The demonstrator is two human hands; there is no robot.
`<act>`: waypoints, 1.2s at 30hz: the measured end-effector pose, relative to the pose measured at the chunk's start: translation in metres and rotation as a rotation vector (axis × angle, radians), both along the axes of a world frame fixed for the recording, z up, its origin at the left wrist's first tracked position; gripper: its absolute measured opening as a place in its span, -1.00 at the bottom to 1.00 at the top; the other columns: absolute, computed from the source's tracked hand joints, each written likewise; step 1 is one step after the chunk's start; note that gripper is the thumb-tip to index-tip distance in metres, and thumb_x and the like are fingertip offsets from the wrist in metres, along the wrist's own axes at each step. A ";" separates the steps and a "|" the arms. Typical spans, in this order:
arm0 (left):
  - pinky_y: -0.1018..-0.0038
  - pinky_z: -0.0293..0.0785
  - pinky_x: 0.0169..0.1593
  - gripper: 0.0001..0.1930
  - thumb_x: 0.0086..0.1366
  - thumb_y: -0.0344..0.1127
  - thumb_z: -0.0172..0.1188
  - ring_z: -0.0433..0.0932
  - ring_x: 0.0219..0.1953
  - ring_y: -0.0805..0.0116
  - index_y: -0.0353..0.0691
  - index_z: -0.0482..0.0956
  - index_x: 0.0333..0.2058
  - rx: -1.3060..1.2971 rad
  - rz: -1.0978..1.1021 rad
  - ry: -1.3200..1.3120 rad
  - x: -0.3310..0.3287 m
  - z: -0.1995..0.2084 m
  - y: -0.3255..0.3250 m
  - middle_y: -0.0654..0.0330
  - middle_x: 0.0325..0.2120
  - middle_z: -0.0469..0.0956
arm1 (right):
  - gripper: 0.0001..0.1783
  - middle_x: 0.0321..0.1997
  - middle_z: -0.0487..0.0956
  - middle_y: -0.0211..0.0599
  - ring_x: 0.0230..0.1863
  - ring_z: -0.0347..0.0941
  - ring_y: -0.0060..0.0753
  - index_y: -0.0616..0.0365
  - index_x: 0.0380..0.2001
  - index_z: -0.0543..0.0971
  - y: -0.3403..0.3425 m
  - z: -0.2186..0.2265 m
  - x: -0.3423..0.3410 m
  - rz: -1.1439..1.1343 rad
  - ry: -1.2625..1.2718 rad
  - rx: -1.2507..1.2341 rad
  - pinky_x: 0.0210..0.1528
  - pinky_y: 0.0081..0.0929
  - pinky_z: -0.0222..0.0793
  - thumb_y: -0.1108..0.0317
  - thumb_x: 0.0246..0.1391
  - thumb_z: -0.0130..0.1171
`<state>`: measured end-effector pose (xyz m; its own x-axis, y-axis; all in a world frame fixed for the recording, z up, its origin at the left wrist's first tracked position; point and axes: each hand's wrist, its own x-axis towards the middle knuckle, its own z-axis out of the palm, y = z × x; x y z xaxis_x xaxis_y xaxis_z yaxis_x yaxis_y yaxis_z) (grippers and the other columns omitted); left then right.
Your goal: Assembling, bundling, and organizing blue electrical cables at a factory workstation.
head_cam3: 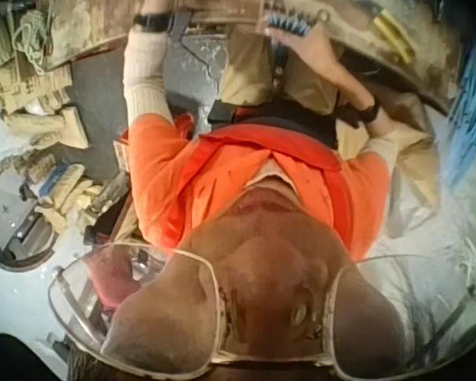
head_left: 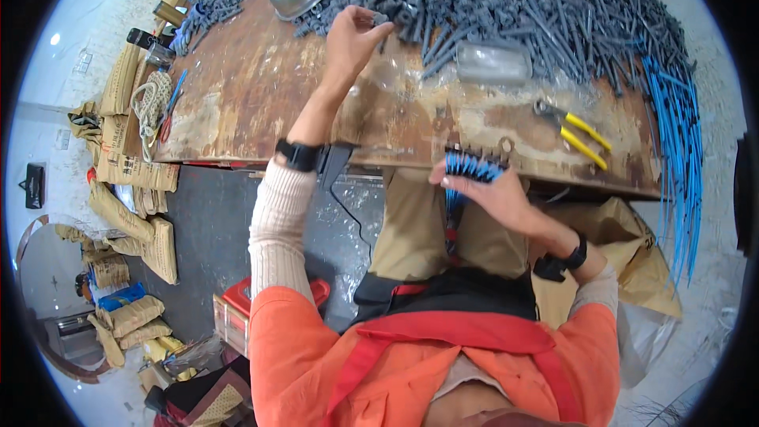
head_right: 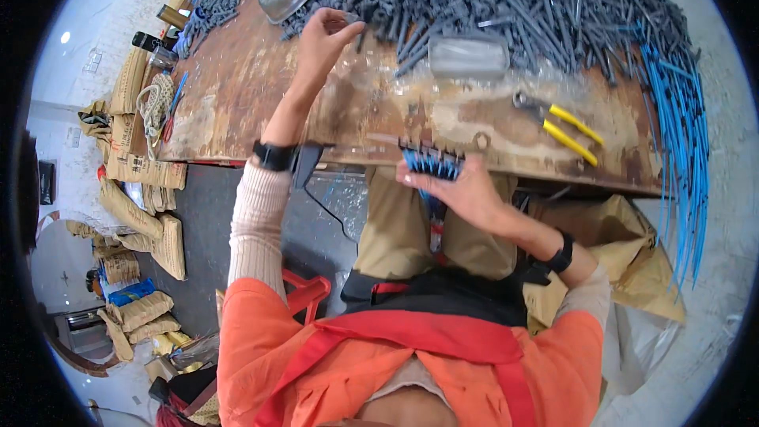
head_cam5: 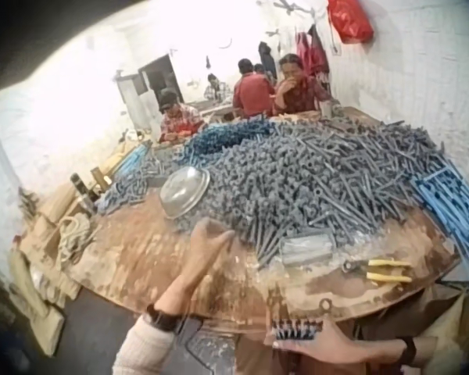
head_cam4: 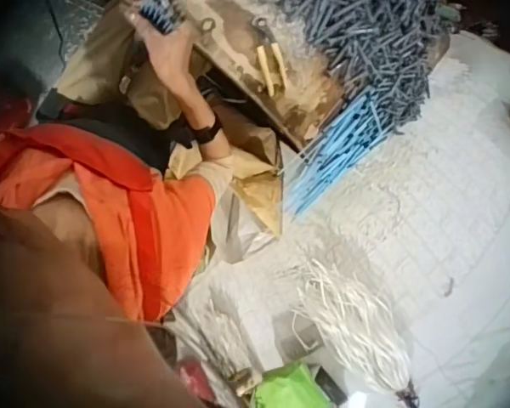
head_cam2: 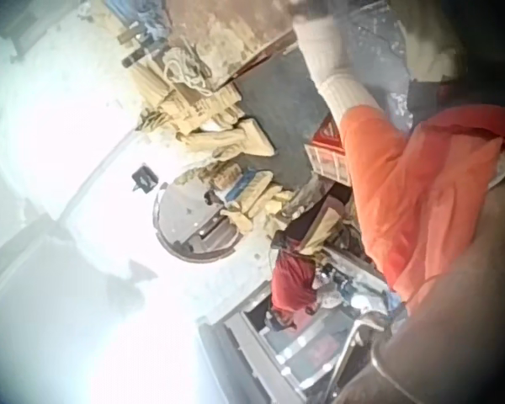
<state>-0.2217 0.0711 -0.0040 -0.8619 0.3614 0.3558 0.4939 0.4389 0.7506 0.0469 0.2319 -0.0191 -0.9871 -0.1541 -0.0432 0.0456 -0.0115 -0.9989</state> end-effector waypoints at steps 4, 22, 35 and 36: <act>0.49 0.58 -0.12 -0.60 0.29 -0.42 0.17 0.61 -0.18 0.31 -0.30 0.38 0.09 0.542 -0.339 -0.742 0.098 0.001 -0.015 0.07 -0.19 0.58 | -0.83 -0.24 0.62 -0.31 -0.13 0.58 -0.41 0.30 -0.18 0.55 0.002 0.001 -0.011 -0.015 0.067 0.019 -0.07 -0.47 0.50 0.51 0.16 0.14; 0.54 0.60 -0.04 -0.55 0.37 -0.40 0.05 0.60 -0.10 0.33 -0.23 0.24 0.21 0.961 -0.460 -0.773 0.164 0.023 -0.029 0.04 -0.12 0.55 | -0.74 -0.24 0.63 -0.27 -0.19 0.61 -0.39 0.30 -0.16 0.56 -0.017 0.018 -0.017 -0.006 0.083 -0.169 -0.09 -0.47 0.52 0.36 0.14 0.21; 0.57 0.63 -0.09 -0.55 0.36 -0.42 0.05 0.61 -0.10 0.33 -0.22 0.24 0.21 1.076 -0.526 -0.925 0.154 0.008 -0.026 0.04 -0.13 0.55 | -0.74 -0.24 0.63 -0.27 -0.19 0.61 -0.40 0.31 -0.17 0.56 -0.014 0.016 -0.022 0.033 0.052 -0.181 -0.10 -0.47 0.52 0.35 0.15 0.20; 0.57 0.63 -0.09 -0.54 0.36 -0.43 0.06 0.61 -0.10 0.33 -0.22 0.24 0.21 1.080 -0.564 -0.919 0.154 0.008 -0.026 0.05 -0.13 0.55 | -0.74 -0.24 0.63 -0.27 -0.19 0.61 -0.40 0.31 -0.16 0.56 -0.014 0.015 -0.022 0.032 0.048 -0.186 -0.09 -0.47 0.52 0.35 0.15 0.20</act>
<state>-0.0680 0.0450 0.0036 -0.7678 0.6342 0.0915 -0.3971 -0.5830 0.7088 0.0250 0.2181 -0.0041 -0.9819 -0.1862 0.0354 0.0017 -0.1955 -0.9807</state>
